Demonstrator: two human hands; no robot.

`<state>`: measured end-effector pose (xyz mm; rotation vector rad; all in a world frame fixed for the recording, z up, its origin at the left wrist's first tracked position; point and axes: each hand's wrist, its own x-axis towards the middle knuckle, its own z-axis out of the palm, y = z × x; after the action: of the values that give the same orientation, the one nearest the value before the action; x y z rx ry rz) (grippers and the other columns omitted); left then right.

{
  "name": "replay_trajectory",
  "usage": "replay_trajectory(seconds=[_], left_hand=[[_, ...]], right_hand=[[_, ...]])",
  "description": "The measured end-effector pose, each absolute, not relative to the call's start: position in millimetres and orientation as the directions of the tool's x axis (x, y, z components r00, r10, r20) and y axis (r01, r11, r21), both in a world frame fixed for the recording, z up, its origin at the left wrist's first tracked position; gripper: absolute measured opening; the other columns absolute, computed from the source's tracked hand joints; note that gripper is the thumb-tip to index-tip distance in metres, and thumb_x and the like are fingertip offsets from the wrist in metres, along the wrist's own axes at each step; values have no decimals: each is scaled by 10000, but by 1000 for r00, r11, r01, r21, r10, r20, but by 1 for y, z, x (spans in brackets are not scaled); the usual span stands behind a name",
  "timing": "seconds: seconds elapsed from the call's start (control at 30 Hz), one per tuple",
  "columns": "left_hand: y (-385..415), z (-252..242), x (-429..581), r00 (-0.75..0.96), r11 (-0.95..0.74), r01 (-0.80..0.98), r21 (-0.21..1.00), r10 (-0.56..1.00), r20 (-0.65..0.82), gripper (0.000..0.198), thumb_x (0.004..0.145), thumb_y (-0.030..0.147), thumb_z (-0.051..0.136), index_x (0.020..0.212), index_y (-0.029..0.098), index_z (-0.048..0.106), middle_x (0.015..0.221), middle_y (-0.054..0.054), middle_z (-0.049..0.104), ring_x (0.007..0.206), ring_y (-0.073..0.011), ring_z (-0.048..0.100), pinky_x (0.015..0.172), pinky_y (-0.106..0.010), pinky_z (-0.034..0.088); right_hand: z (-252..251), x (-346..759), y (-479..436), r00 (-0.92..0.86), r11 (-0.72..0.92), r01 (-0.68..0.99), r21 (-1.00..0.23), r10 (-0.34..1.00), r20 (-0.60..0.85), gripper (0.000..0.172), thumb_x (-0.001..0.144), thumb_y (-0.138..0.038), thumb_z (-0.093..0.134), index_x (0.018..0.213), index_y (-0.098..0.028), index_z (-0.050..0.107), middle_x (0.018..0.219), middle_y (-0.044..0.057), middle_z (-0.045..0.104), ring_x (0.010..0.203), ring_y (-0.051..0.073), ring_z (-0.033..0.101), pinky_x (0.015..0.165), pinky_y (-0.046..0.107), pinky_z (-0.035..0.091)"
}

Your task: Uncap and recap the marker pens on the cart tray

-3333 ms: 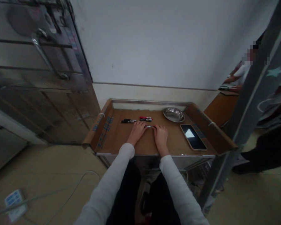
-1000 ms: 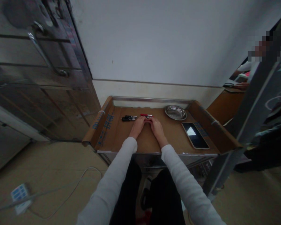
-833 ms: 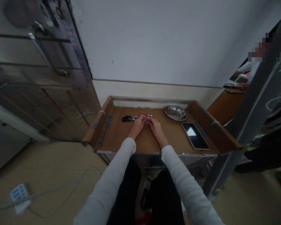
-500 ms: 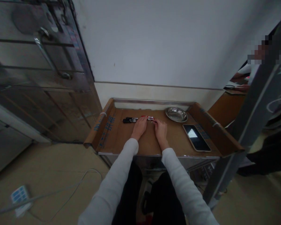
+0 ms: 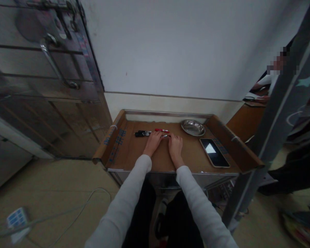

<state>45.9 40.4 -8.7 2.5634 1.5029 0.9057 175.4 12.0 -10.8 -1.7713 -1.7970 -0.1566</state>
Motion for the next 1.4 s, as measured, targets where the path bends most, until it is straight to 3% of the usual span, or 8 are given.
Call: replay_trajectory(seconds=[0.17, 0.27, 0.37, 0.47, 0.57, 0.9, 1.1, 1.4], left_hand=[[26, -2, 29, 211, -467, 800, 378, 807, 551, 206, 896, 191, 445, 1046, 190, 585, 1033, -65, 642, 982, -193, 551, 894, -325, 385], [12, -3, 14, 143, -392, 841, 372, 826, 546, 201, 894, 222, 455, 1035, 216, 598, 1019, -56, 653, 981, -216, 535, 878, -353, 382], [2, -6, 5, -4, -230, 891, 392, 859, 512, 179, 885, 245, 471, 987, 238, 618, 1034, -67, 644, 1001, -253, 498, 854, -392, 379], [1, -11, 2, -136, -67, 912, 404, 881, 454, 185, 884, 256, 466, 984, 214, 615, 1023, -101, 618, 970, -279, 487, 837, -420, 386], [7, -15, 4, -210, 29, 914, 404, 888, 410, 193, 888, 207, 437, 989, 166, 596, 1026, -126, 577, 952, -271, 499, 832, -412, 404], [21, -13, 19, -118, -95, 920, 380, 858, 500, 277, 823, 43, 398, 1091, 68, 466, 1075, -162, 492, 975, -229, 515, 849, -339, 426], [27, -12, 38, 120, -258, 936, 241, 875, 469, 273, 836, 52, 366, 1068, 106, 499, 1058, -152, 524, 1009, -257, 509, 868, -379, 408], [55, -16, 64, 101, -234, 940, 247, 885, 454, 262, 878, 90, 339, 1065, 103, 522, 1057, -157, 540, 981, -251, 507, 863, -378, 404]], right_hand=[[-12, 170, 11, -314, 561, 699, -444, 798, 514, 654, 799, -94, 375, 1424, -138, 186, 1363, 121, 456, 1266, 179, 404, 1003, 346, 347], [-15, 169, 11, -402, 636, 621, -457, 760, 511, 786, 764, -87, 391, 1453, -137, 18, 1482, 107, 277, 1359, 156, 261, 1075, 345, 288], [-17, 170, 15, -347, 581, 690, -432, 789, 507, 685, 794, -108, 385, 1439, -129, 156, 1476, 117, 280, 1359, 176, 250, 1083, 363, 281], [-16, 173, 18, -257, 455, 814, -361, 840, 478, 471, 825, -103, 368, 1288, -141, 446, 1349, 133, 446, 1253, 219, 383, 1032, 391, 329], [-12, 177, 20, -129, 268, 924, -272, 889, 439, 363, 826, -90, 388, 1138, -141, 566, 1132, 141, 559, 1079, 241, 479, 944, 383, 373], [-13, 180, 34, -20, 107, 978, -180, 905, 426, 392, 841, -142, 434, 1218, -189, 531, 1047, 137, 525, 962, 248, 465, 822, 349, 369], [-18, 181, 39, -24, 139, 968, -211, 883, 469, 295, 861, -165, 401, 1079, -169, 600, 985, 136, 525, 923, 247, 457, 797, 358, 369], [-15, 184, 39, -21, 213, 919, -330, 865, 501, 295, 795, -90, 418, 1004, -158, 615, 962, 121, 531, 901, 240, 452, 828, 360, 365]])
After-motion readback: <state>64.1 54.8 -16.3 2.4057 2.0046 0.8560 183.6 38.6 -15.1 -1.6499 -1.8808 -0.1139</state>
